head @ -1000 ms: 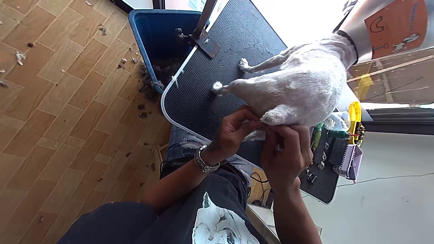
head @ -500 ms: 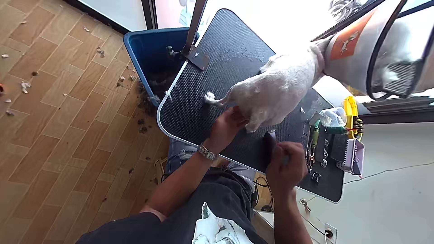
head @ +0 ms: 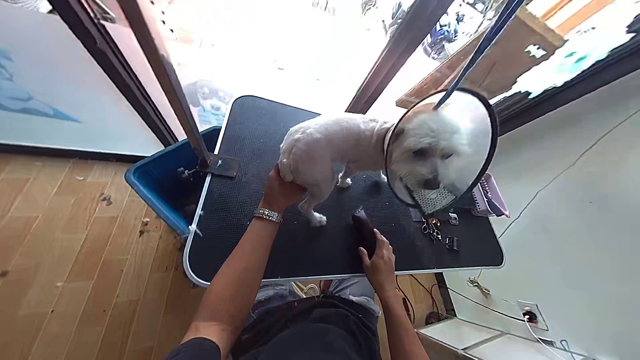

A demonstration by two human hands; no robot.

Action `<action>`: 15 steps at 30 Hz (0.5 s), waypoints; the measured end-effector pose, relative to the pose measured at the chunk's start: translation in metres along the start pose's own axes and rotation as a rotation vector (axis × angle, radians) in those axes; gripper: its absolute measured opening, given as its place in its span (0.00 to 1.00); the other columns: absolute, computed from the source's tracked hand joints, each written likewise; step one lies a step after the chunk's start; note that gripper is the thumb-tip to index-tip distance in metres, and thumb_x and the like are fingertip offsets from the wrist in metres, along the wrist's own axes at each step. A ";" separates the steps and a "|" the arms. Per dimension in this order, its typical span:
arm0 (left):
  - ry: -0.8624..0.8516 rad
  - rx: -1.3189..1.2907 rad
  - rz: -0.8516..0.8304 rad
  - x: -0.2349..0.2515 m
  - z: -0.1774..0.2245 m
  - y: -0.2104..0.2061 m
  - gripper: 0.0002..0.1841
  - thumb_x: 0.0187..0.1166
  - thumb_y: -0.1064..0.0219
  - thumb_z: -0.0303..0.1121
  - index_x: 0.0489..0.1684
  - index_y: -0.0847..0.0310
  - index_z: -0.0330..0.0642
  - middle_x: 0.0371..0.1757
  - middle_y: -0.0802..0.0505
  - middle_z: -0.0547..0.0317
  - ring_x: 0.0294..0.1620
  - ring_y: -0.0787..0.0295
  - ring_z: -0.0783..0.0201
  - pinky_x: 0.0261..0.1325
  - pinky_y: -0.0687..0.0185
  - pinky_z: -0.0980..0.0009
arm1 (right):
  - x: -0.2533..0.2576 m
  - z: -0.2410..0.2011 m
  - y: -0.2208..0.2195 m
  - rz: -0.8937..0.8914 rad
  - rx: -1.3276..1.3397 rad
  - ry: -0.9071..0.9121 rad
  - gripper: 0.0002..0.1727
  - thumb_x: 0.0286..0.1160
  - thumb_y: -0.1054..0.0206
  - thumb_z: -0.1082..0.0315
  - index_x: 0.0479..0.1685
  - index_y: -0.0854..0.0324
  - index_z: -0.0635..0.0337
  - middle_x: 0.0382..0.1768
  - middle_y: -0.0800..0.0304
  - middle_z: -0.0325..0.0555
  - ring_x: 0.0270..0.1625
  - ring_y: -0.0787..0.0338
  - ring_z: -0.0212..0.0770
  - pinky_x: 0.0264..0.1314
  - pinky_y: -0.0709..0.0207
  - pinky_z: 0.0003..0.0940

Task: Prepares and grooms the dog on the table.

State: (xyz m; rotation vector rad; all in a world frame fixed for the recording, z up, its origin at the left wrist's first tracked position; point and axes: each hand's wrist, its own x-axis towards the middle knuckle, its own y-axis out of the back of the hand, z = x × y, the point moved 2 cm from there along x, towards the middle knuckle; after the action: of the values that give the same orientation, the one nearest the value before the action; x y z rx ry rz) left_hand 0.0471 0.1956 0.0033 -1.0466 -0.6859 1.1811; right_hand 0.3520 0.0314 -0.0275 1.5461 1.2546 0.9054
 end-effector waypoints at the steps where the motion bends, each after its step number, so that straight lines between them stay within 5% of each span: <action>1: 0.015 0.012 -0.016 0.004 -0.002 -0.006 0.34 0.85 0.67 0.66 0.61 0.20 0.56 0.57 0.08 0.59 0.61 0.12 0.59 0.62 0.15 0.52 | 0.004 0.001 0.001 -0.027 -0.008 -0.048 0.42 0.73 0.27 0.57 0.89 0.37 0.60 0.75 0.22 0.63 0.75 0.21 0.66 0.74 0.29 0.65; 6: 0.045 0.068 -0.048 0.025 -0.016 -0.031 0.29 0.81 0.52 0.69 0.59 0.18 0.60 0.52 0.06 0.65 0.55 0.09 0.65 0.55 0.10 0.58 | 0.006 0.008 0.009 -0.108 0.036 -0.168 0.34 0.63 0.23 0.60 0.73 0.21 0.62 0.65 0.15 0.62 0.67 0.15 0.62 0.65 0.19 0.60; 10: -0.022 0.128 -0.013 0.038 -0.018 -0.048 0.36 0.79 0.58 0.75 0.67 0.20 0.61 0.57 0.06 0.64 0.60 0.10 0.64 0.60 0.11 0.56 | -0.028 -0.009 0.021 0.052 0.134 -0.102 0.32 0.56 0.19 0.59 0.62 0.16 0.69 0.53 0.09 0.65 0.54 0.07 0.65 0.55 0.17 0.67; 15: -0.272 0.292 0.119 0.030 0.006 -0.053 0.30 0.93 0.70 0.58 0.65 0.21 0.58 0.53 0.07 0.69 0.57 0.11 0.74 0.61 0.13 0.67 | -0.057 -0.033 0.018 0.275 0.126 0.092 0.28 0.50 0.23 0.53 0.44 0.09 0.69 0.43 0.05 0.63 0.50 0.05 0.63 0.49 0.17 0.69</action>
State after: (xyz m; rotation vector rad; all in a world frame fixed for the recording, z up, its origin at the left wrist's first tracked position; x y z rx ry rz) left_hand 0.0713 0.2247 0.0516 -0.6957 -0.6425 1.4952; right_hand 0.3149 -0.0191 -0.0004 1.8263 1.2001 1.1004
